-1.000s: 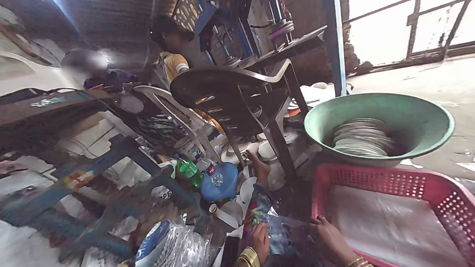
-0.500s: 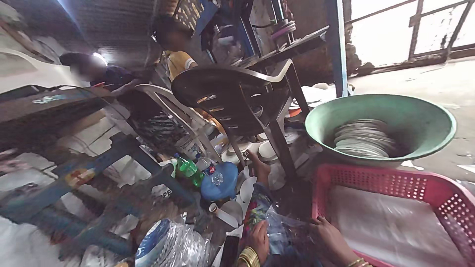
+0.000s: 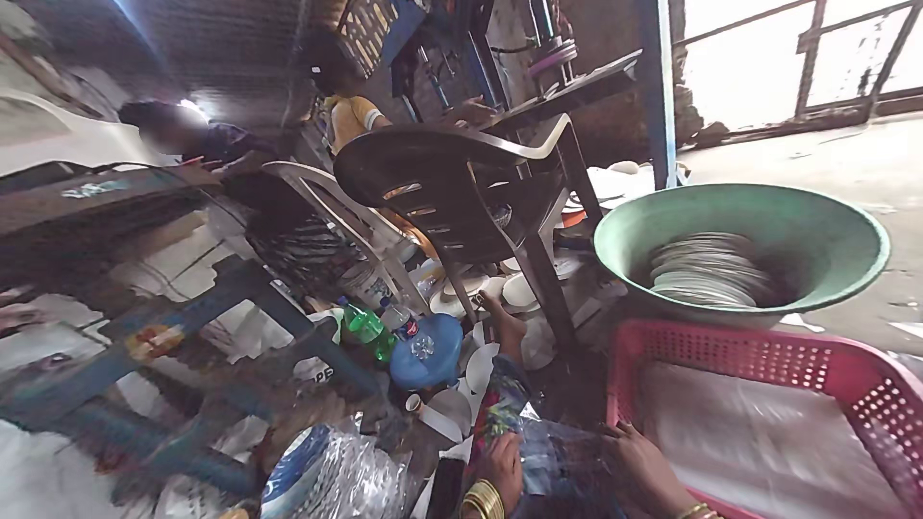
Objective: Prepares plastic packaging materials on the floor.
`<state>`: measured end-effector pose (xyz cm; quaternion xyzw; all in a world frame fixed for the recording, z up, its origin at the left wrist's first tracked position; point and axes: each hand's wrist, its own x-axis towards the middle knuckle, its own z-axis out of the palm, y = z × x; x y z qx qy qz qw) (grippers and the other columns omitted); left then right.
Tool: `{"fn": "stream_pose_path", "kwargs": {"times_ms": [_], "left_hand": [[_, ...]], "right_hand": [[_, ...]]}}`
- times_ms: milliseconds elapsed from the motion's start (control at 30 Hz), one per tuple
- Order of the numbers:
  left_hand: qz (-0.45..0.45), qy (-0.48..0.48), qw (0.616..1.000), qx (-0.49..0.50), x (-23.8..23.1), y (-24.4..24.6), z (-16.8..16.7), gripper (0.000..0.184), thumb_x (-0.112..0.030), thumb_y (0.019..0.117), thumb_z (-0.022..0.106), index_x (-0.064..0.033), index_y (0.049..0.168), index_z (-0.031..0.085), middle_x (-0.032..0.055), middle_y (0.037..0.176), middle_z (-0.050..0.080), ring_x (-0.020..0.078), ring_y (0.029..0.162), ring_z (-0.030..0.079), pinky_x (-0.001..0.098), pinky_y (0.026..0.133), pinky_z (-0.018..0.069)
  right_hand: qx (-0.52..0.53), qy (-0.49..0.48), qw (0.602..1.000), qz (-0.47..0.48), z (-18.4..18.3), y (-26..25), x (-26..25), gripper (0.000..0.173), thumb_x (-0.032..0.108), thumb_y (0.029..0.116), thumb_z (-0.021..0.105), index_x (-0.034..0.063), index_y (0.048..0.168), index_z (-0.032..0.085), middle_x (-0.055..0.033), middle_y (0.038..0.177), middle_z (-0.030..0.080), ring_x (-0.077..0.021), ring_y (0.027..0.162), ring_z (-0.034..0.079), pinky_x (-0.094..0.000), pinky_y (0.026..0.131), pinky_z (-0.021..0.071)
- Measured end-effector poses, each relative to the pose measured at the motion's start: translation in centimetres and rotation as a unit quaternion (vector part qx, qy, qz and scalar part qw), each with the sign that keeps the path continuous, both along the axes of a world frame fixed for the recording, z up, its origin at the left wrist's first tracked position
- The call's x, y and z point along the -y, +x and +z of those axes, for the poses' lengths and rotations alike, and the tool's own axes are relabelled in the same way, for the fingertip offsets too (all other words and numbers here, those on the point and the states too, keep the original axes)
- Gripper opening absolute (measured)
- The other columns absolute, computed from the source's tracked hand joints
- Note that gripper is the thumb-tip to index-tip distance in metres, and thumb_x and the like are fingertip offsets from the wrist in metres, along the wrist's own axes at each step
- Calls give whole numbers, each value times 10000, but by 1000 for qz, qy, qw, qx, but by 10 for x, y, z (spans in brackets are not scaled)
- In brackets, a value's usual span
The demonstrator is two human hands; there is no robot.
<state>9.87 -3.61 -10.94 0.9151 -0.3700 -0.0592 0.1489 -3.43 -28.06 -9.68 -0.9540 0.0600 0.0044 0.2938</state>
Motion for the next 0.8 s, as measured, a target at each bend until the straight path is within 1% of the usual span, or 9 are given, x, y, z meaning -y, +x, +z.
{"fn": "stream_pose_path", "kwargs": {"times_ms": [167, 300, 400, 500, 800], "left_hand": [[2, 7, 1000, -7, 0, -1, 2, 361, -60, 1017, 488, 23, 1311, 679, 210, 1355, 660, 353, 1297, 616, 453, 1148, 447], [-3, -6, 1000, 9, 0, 0, -1, 348, -53, 1008, 499, 31, 1284, 694, 218, 1326, 675, 361, 1271, 634, 457, 1130, 465], [0, -3, 1000, 7, 0, 0, -1, 350, -59, 1012, 494, 39, 1285, 690, 223, 1335, 669, 357, 1281, 628, 449, 1136, 459], [2, 2, 1000, 3, 0, -1, 0, 354, -64, 1016, 489, 34, 1294, 686, 216, 1344, 665, 352, 1289, 623, 446, 1141, 454], [4, 20, 1000, -7, 0, 0, 0, 366, -78, 1022, 482, 16, 1318, 677, 203, 1370, 653, 341, 1312, 607, 446, 1152, 443]], "right_hand": [[6, 1, 1000, 3, 0, 0, 0, 257, 75, 986, 594, 5, 1181, 746, -203, 1266, 701, -423, 1264, 597, -548, 1068, 454], [-8, -3, 1000, 2, 2, 0, 1, 269, 58, 972, 609, 0, 1201, 737, -207, 1293, 688, -428, 1285, 581, -548, 1081, 441], [-10, -3, 1000, 7, 1, 1, 2, 273, 41, 969, 614, -15, 1209, 730, -218, 1304, 680, -437, 1294, 570, -544, 1083, 436], [-13, -3, 1000, 9, 1, 1, 2, 274, 58, 974, 613, -6, 1214, 730, -206, 1311, 680, -430, 1301, 567, -540, 1090, 435], [-10, -5, 1000, 6, 3, 0, 1, 268, 55, 972, 613, -12, 1202, 732, -214, 1304, 681, -436, 1293, 571, -541, 1082, 441]]}}
